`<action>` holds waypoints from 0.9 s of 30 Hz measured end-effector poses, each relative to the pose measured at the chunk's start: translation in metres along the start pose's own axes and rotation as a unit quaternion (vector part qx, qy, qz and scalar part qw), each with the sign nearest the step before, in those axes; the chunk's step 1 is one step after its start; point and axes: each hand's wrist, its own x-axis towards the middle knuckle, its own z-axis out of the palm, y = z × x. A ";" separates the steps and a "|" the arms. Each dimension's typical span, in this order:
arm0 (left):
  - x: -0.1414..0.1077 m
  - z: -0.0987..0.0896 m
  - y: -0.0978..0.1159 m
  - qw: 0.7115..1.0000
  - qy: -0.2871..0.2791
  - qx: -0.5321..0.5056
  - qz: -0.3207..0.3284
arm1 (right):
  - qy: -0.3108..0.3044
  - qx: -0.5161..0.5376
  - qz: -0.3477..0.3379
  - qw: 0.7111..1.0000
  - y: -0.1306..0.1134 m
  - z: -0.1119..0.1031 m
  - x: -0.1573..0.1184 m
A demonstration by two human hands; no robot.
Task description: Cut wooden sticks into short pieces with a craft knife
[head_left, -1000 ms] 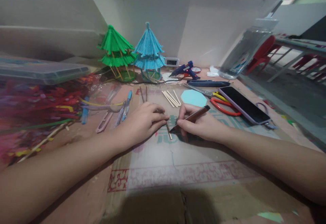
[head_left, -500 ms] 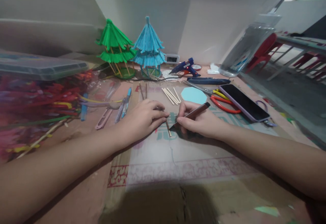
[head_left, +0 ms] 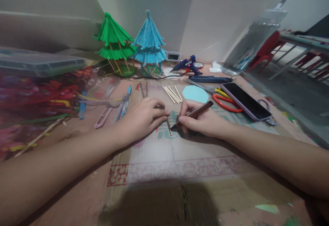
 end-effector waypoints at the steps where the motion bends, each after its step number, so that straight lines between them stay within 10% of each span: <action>1: 0.000 0.000 0.000 1.000 -0.001 0.000 -0.001 | 0.006 -0.001 0.000 1.000 0.000 0.001 0.000; 18: 0.000 -0.028 -0.022 0.975 -0.207 -0.062 0.049 | 0.031 0.056 -0.001 0.998 0.012 -0.003 0.008; 27: 0.006 -0.014 -0.009 0.991 -0.126 -0.038 -0.008 | 0.048 0.065 -0.018 0.997 0.015 -0.003 0.008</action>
